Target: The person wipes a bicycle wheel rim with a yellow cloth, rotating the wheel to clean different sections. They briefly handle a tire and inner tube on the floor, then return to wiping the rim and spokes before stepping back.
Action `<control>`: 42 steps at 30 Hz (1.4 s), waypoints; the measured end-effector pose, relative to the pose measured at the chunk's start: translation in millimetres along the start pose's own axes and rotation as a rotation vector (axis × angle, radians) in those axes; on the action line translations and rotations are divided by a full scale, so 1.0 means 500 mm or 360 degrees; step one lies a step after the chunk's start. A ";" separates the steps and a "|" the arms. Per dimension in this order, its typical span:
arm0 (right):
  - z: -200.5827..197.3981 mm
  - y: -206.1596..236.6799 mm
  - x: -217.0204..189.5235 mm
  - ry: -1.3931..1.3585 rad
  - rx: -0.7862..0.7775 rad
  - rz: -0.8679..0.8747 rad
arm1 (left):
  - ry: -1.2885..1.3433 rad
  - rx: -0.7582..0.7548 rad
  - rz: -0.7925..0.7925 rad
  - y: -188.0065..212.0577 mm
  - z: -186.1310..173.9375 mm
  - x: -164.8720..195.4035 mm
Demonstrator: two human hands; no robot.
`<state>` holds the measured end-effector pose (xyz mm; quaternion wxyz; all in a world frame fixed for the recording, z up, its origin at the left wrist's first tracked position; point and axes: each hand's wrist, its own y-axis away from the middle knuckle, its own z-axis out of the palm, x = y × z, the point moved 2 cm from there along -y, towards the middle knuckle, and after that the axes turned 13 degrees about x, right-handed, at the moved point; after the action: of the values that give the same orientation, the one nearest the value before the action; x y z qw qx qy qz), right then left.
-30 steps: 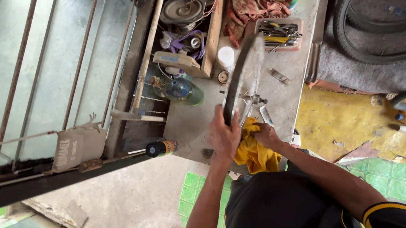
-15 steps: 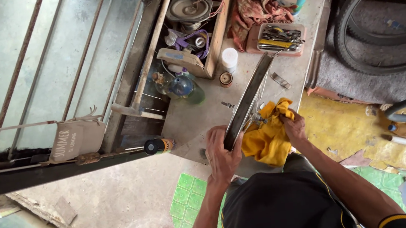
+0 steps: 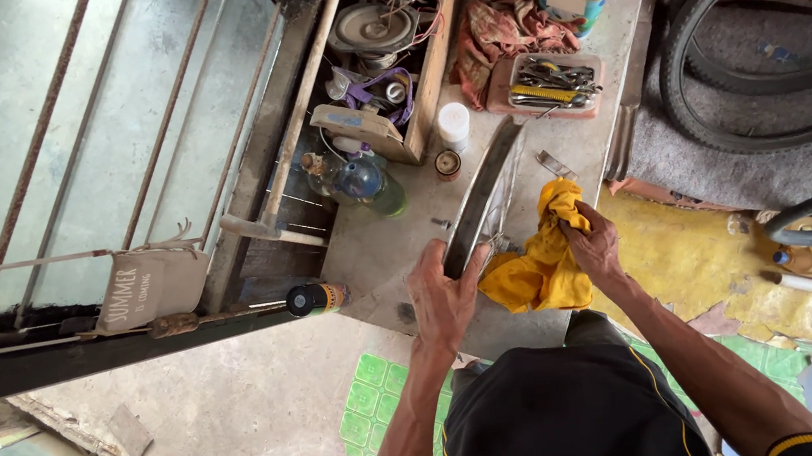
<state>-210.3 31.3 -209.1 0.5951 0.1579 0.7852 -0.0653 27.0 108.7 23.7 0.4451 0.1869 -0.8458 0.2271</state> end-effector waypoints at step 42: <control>0.290 -0.161 -0.090 0.0488 -0.0277 -0.0947 | -0.0303 0.0130 -0.0258 -0.132 -0.014 -0.042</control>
<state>-93.0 -94.4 -214.4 0.4365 -0.1213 0.8797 -0.1443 76.9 60.5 23.9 0.3718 0.2932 -0.8564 0.2059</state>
